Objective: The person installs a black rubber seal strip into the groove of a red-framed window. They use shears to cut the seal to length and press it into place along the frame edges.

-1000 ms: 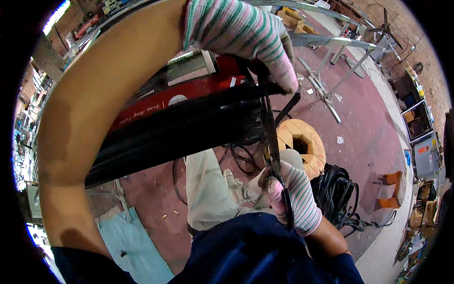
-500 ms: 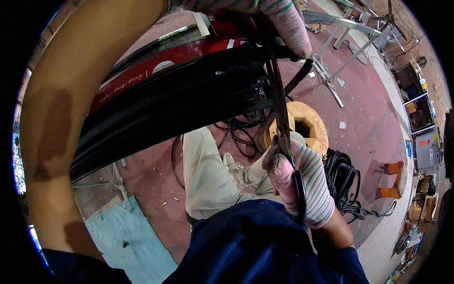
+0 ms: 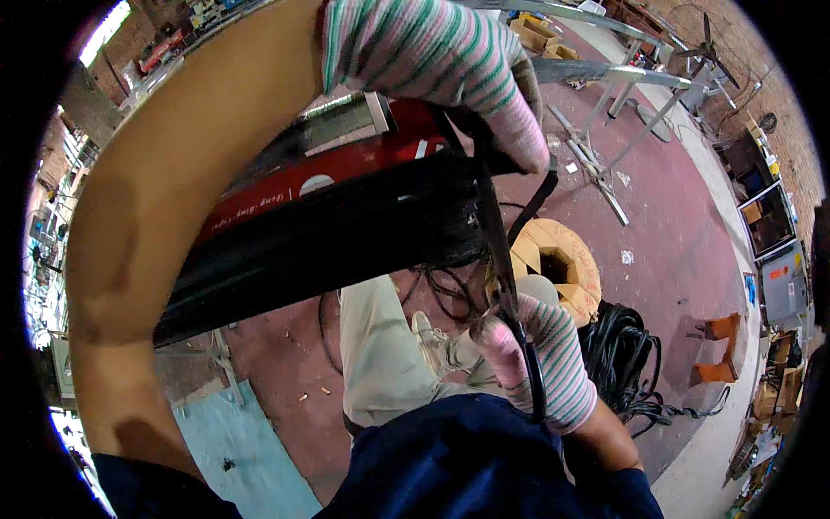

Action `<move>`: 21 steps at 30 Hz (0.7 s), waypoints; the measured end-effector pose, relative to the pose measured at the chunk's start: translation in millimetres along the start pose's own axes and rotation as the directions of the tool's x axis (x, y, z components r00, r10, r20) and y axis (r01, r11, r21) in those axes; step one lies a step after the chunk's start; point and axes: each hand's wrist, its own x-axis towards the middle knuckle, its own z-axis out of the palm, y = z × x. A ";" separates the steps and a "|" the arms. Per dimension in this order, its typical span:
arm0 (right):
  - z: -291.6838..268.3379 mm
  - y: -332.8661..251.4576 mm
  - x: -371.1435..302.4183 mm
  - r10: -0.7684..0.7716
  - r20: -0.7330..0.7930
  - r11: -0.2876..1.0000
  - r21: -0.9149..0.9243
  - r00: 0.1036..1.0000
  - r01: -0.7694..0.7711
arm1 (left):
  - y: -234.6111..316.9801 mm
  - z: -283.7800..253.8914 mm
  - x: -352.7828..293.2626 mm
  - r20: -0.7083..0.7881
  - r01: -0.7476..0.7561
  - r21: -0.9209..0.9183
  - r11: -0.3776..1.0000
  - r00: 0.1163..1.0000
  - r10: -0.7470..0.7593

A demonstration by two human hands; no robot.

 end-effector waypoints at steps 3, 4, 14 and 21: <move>-3.8 6.5 3.0 -0.084 -0.001 0.996 -0.036 0.996 0.084 | -13.1 15.3 13.1 -0.164 -0.047 0.043 0.998 0.985 0.054; -3.6 7.1 3.7 -0.119 -0.017 0.992 -0.046 0.993 0.118 | -15.0 18.0 15.6 -0.233 -0.071 0.072 0.995 0.969 0.086; -41.4 93.8 -2.2 -0.168 -0.121 0.979 0.097 0.978 0.180 | -7.3 17.7 31.7 -0.284 -0.015 0.142 0.990 0.957 0.055; -80.0 51.3 45.4 -0.295 -0.496 0.892 0.162 0.817 0.421 | 24.5 42.0 33.7 -0.437 -0.086 0.241 0.967 0.880 0.187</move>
